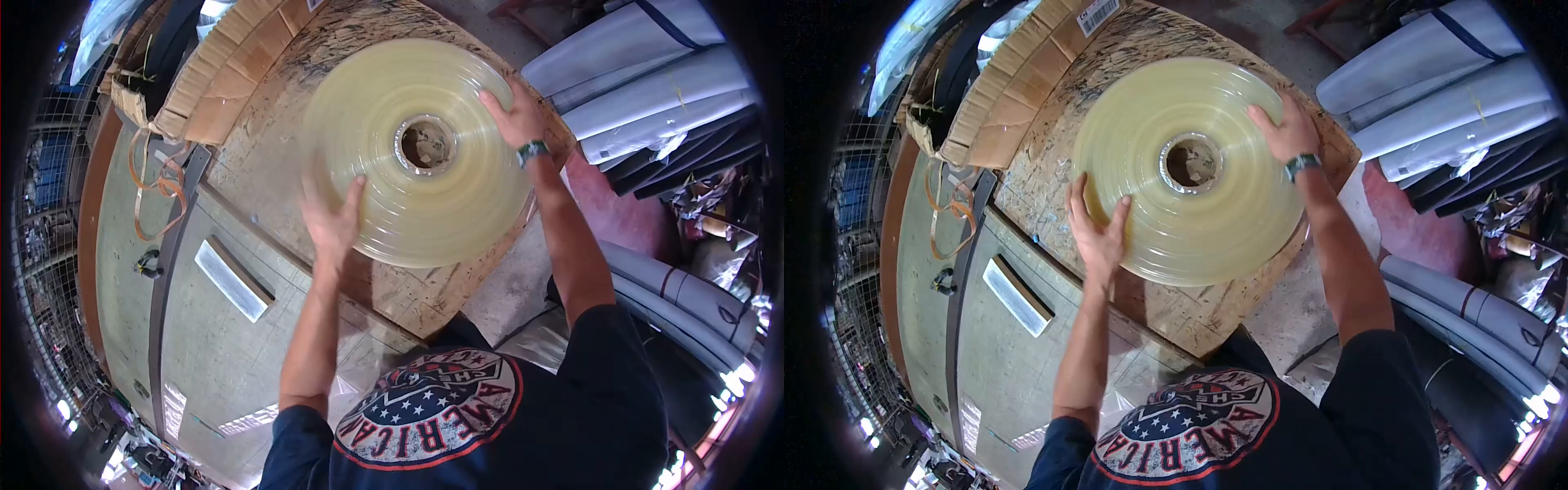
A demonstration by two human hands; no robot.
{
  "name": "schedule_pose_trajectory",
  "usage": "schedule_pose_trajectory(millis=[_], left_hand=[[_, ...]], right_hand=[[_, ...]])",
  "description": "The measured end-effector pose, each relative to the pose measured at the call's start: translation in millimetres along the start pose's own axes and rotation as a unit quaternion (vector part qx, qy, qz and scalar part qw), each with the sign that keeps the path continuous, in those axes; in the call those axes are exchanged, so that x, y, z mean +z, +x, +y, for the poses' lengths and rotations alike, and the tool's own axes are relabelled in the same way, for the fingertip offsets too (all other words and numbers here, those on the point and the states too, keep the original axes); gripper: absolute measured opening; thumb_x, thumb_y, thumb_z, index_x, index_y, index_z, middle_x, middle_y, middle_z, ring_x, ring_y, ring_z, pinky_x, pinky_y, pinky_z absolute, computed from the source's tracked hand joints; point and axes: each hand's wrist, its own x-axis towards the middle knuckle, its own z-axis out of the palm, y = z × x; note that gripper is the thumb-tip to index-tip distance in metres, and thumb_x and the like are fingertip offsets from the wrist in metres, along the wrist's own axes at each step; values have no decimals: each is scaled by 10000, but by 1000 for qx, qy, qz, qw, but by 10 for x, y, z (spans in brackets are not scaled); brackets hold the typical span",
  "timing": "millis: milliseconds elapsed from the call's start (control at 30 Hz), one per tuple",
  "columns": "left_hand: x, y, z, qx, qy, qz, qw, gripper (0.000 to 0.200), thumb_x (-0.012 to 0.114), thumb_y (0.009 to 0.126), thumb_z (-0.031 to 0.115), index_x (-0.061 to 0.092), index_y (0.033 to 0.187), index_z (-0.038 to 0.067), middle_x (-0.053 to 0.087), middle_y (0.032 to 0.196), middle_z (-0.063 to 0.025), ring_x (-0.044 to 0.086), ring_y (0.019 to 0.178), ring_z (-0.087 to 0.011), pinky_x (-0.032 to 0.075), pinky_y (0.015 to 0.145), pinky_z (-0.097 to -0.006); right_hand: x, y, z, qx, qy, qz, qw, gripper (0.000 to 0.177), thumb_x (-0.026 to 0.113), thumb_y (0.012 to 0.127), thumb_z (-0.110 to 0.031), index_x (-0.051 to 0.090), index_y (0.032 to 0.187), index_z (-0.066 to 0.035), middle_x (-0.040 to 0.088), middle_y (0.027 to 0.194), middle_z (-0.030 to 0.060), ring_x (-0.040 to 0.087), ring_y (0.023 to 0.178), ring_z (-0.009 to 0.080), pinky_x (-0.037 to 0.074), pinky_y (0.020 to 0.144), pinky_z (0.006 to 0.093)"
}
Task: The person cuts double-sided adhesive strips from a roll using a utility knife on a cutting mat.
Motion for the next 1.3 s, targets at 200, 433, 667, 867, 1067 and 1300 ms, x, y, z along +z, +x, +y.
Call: schedule_pose_trajectory(millis=[200, 433, 667, 867, 1067, 1300], left_hand=[[-68, 1142, -216, 108, -91, -51, 989, 682, 814, 891, 231, 502, 1450, -4, 562, 1445, -251, 564, 1311, -357, 452, 1108, -445], [-313, 103, 50, -62, -56, 118, 990, 684, 662, 1012, 345, 416, 1497, -71, 462, 1520, -274, 415, 1442, -374, 311, 1201, -469], [204, -386, 63, -33, 34, 87, 995, 809, 828, 869, 320, 434, 1524, 55, 376, 1543, -306, 370, 1452, -455, 324, 1195, -521], [-73, 783, -185, 149, 17, -86, 985, 699, 811, 890, 265, 506, 1461, 2, 567, 1415, -264, 539, 1342, -371, 395, 1171, -458], [-167, 1158, -246, 3, -34, 158, 987, 663, 717, 973, 306, 474, 1453, -82, 567, 1403, -278, 543, 1327, -344, 378, 1168, -418], [218, -628, 149, -62, 9, 110, 992, 792, 780, 923, 324, 406, 1518, -43, 447, 1507, -263, 427, 1408, -384, 349, 1174, -483]], right_hand=[[278, -1222, 379, 117, -17, 153, 981, 793, 717, 895, -527, 522, 1374, 75, 602, 1296, 322, 534, 1248, 489, 397, 1099, 542], [-310, -314, 39, -71, -57, 134, 987, 803, 737, 895, -502, 499, 1443, 33, 544, 1431, 291, 500, 1346, 437, 393, 1134, 505], [50, 355, 155, 9, -1, -60, 998, 760, 694, 905, -581, 579, 1396, -13, 635, 1339, 275, 608, 1248, 425, 476, 1052, 480], [45, -806, 280, 116, 39, 114, 986, 612, 689, 925, -541, 662, 1232, -12, 691, 1185, 251, 638, 1142, 427, 497, 967, 498], [-114, -1085, 330, 36, 55, 199, 978, 669, 718, 927, -472, 593, 1319, 56, 630, 1318, 276, 594, 1247, 416, 471, 1042, 482], [357, 842, 170, -43, -32, -130, 990, 961, 706, 823, -701, 511, 1486, -33, 585, 1443, 247, 546, 1360, 370, 413, 1155, 422]])
